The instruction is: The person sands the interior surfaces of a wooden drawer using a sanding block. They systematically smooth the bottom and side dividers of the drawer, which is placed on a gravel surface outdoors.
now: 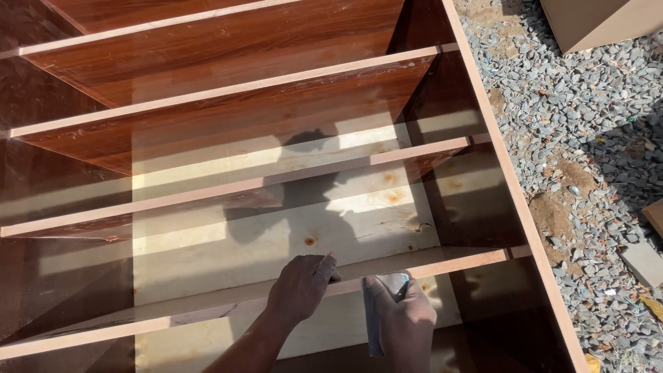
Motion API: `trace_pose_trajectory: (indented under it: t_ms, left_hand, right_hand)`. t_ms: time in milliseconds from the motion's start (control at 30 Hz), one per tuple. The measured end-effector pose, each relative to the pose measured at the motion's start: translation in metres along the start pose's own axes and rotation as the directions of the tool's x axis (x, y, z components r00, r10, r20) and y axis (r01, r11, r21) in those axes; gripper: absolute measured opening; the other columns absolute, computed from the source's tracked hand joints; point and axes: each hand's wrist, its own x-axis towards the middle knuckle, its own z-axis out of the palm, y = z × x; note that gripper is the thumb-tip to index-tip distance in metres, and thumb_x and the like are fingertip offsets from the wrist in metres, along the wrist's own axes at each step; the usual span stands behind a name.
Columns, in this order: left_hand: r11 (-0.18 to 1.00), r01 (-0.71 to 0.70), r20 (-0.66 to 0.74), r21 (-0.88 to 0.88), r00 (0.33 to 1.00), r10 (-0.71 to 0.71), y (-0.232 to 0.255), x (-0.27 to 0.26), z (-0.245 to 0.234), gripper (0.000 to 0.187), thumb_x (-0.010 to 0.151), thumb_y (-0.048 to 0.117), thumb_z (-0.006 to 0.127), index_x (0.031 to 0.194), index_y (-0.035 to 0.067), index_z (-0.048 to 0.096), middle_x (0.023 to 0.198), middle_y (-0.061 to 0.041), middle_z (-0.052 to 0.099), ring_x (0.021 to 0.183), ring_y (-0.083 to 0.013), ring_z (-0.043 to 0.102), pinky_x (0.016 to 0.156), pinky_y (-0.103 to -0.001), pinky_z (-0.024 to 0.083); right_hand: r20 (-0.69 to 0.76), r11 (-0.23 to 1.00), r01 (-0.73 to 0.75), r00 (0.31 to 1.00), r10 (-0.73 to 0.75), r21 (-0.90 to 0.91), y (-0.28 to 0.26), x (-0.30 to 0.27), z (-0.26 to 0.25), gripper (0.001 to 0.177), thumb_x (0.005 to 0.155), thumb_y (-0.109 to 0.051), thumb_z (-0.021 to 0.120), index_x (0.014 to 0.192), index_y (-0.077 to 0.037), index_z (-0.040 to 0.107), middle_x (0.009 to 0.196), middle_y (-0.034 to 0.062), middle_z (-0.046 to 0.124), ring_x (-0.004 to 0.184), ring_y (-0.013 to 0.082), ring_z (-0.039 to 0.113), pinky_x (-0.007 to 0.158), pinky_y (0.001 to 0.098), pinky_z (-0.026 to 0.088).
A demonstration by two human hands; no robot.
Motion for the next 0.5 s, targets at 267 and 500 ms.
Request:
trace_pose_trajectory:
  t_ms: [267, 500]
  left_hand:
    - [1.0, -0.01, -0.008, 0.025, 1.0, 0.011, -0.001, 0.0, -0.002, 0.064, 0.101, 0.053, 0.028, 0.075, 0.014, 0.071, 0.082, 0.001, 0.076, 0.08, -0.0201, 0.067, 0.072, -0.039, 0.046]
    - [0.992, 0.068, -0.004, 0.105, 0.998, -0.068, 0.006, 0.003, -0.001, 0.061, 0.101, 0.053, 0.03, 0.074, 0.015, 0.068, 0.081, -0.002, 0.073, 0.082, -0.0244, 0.066, 0.075, -0.04, 0.047]
  right_hand:
    - [-0.089, 0.966, 0.191, 0.974, -0.209, -0.174, 0.06, -0.002, 0.045, 0.032, 0.082, -0.045, 0.08, 0.088, -0.02, 0.062, 0.077, -0.002, 0.071, 0.079, 0.0215, 0.065, 0.079, 0.0354, 0.049]
    - [-0.106, 0.662, 0.698, 0.662, -0.742, -0.273, 0.038, 0.009, -0.028, 0.027, 0.094, -0.037, 0.066, 0.106, -0.012, 0.065, 0.109, 0.0026, 0.07, 0.106, 0.0238, 0.063, 0.087, 0.0383, 0.052]
